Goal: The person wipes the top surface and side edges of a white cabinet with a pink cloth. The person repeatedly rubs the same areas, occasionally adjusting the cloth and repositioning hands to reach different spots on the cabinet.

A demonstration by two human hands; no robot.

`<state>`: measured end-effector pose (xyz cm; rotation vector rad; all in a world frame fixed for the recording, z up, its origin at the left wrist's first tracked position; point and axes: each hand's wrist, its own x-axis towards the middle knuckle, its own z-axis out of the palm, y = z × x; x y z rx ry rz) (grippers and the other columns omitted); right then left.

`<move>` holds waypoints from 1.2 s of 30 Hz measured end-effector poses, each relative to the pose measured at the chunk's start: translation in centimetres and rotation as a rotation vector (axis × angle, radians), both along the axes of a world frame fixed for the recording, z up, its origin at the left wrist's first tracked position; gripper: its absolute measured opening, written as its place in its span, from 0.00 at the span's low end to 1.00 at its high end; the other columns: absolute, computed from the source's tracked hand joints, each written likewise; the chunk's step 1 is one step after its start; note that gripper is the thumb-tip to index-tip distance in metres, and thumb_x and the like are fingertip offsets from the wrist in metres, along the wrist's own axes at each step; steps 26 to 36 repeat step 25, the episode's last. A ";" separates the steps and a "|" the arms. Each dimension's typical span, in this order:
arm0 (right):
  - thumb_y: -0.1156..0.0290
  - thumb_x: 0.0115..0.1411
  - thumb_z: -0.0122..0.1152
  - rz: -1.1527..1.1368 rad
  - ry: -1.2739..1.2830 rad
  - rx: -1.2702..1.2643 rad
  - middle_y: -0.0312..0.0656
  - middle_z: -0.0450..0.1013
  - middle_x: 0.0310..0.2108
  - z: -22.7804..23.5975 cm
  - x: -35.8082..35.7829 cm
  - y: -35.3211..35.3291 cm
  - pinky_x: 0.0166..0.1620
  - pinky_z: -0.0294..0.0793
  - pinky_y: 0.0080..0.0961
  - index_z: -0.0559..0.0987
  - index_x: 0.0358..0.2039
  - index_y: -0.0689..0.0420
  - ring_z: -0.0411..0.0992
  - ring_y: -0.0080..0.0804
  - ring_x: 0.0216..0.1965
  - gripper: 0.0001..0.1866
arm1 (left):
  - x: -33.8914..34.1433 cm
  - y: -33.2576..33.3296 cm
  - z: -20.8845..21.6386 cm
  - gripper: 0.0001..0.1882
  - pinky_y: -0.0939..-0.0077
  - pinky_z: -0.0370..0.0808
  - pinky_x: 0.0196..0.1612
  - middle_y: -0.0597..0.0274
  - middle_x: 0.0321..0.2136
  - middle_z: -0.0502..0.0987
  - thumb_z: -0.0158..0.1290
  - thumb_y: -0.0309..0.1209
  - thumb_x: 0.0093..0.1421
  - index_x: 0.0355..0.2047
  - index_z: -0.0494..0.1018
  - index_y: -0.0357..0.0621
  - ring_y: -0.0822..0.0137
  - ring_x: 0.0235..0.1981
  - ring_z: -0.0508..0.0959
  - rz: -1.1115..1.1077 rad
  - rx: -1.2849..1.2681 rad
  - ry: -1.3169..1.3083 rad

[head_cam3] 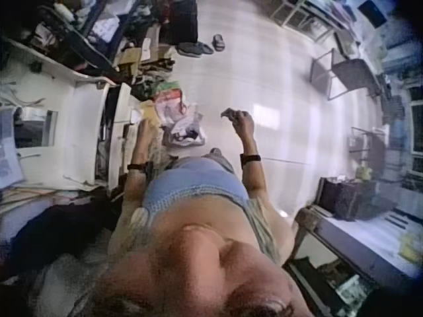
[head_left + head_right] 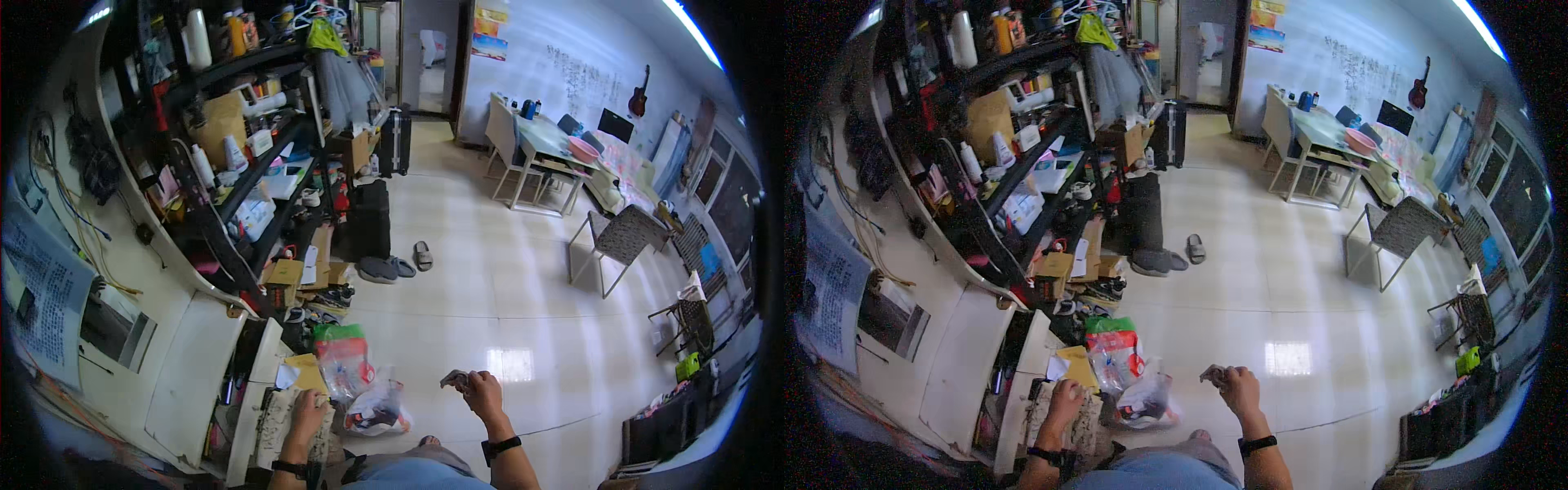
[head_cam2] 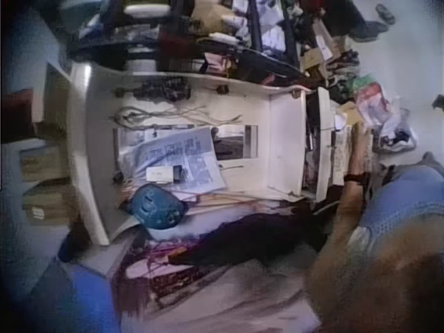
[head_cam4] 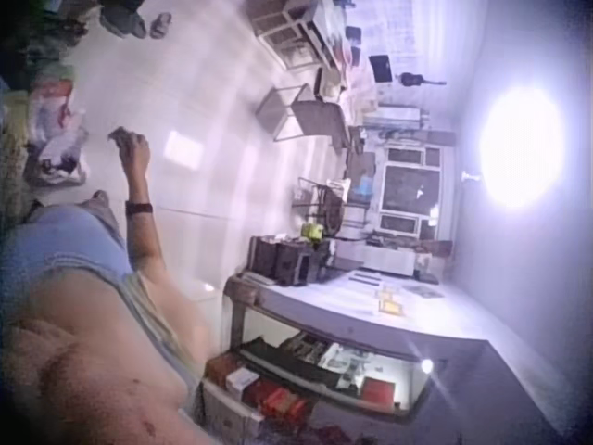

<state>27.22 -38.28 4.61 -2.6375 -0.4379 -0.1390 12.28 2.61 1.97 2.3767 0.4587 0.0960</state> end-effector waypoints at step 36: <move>0.65 0.45 0.68 0.366 -0.159 0.182 0.45 0.75 0.34 8.0 9.6 -7.8 0.37 0.73 0.41 0.76 0.37 0.54 0.73 0.49 0.36 0.18 | 22.8 -30.6 4.8 0.35 0.65 0.71 0.51 0.48 0.47 0.73 0.64 0.32 0.50 0.57 0.63 0.43 0.53 0.48 0.74 -0.726 -0.498 0.006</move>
